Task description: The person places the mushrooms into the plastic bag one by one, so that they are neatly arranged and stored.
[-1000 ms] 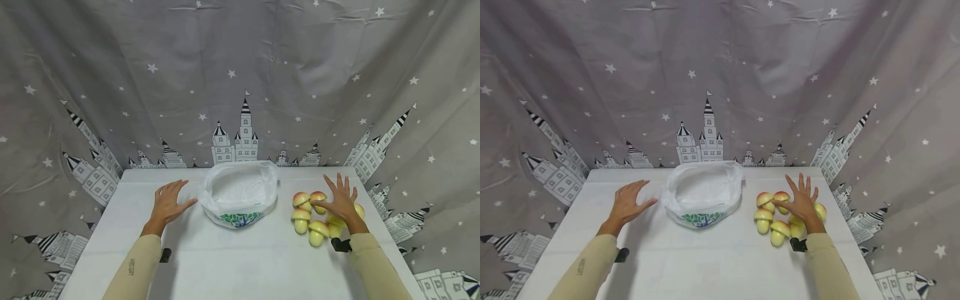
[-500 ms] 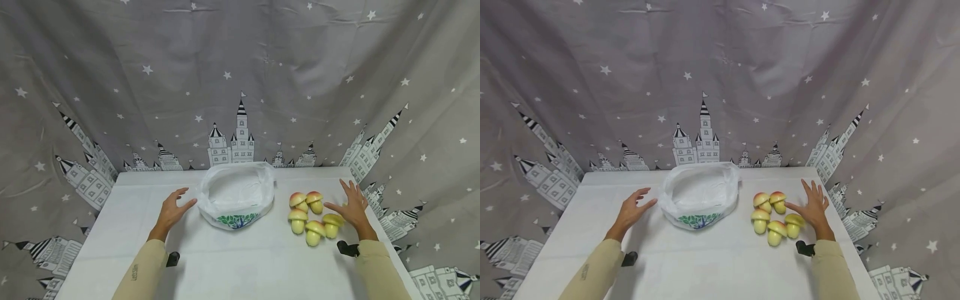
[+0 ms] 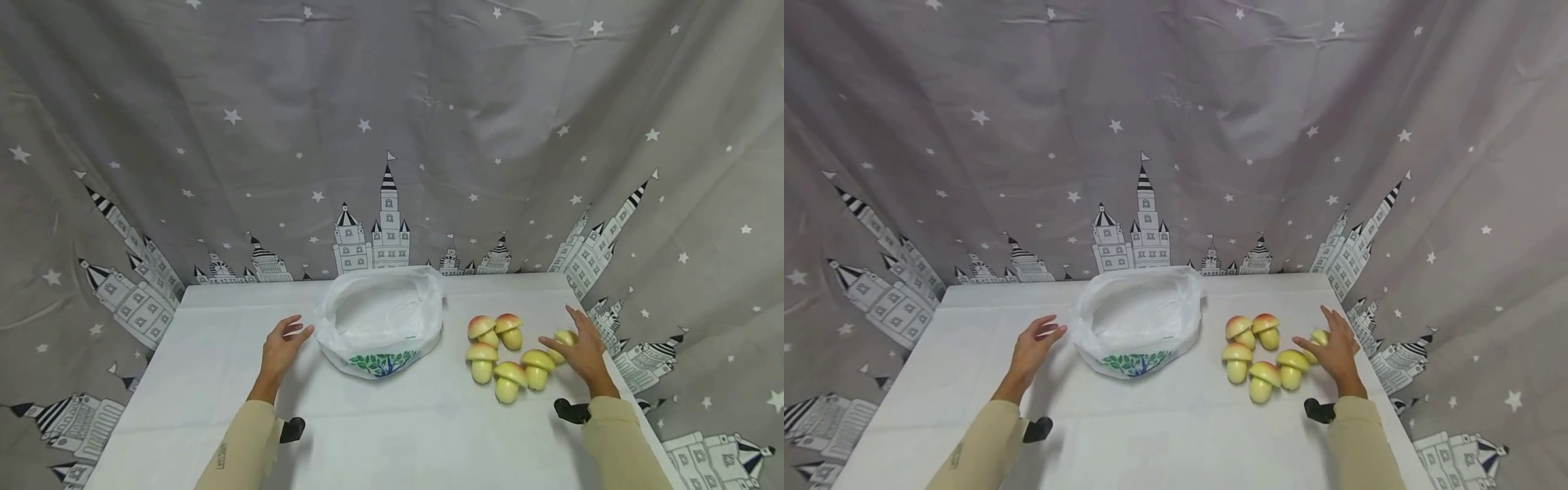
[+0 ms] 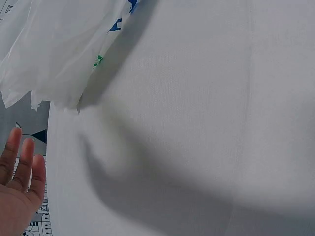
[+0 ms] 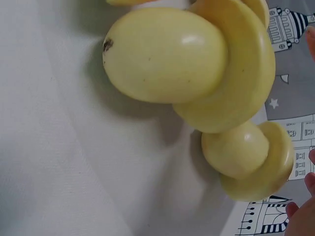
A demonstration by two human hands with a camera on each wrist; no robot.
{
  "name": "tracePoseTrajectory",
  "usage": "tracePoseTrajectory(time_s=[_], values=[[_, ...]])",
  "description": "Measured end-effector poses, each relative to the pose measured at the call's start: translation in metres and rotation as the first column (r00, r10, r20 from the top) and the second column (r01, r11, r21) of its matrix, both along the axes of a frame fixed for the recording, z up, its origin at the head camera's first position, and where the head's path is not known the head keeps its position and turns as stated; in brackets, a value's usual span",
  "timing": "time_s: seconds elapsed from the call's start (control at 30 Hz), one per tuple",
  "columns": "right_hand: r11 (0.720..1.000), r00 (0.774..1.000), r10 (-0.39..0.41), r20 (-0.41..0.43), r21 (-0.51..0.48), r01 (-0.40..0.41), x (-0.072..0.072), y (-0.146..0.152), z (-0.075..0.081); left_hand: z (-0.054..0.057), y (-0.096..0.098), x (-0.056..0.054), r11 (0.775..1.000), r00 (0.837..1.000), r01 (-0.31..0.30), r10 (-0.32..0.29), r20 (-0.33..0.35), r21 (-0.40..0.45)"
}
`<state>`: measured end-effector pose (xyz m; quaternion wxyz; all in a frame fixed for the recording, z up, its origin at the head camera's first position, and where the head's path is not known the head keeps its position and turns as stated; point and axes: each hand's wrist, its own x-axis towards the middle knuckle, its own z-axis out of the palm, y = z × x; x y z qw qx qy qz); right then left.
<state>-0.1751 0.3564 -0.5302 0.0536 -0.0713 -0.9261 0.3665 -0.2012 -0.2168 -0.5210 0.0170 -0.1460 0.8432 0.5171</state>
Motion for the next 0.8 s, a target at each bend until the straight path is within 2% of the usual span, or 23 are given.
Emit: tracePoseTrajectory(time_s=[0.3,0.47,0.8], values=[[0.996,0.996,-0.054,0.068,-0.062,0.058,0.002,0.003,-0.005,0.000,0.006,0.000,0.999,0.999,-0.036,0.035,0.035,0.031],[0.990,0.994,-0.076,0.082,-0.111,0.085,0.002,0.005,-0.009,-0.001,0.009,-0.004,0.998,0.999,-0.040,0.038,0.032,0.050],[0.969,0.979,-0.124,0.160,-0.195,0.154,0.009,0.009,-0.019,-0.002,0.016,-0.005,0.998,0.998,-0.055,0.053,0.039,0.037]])
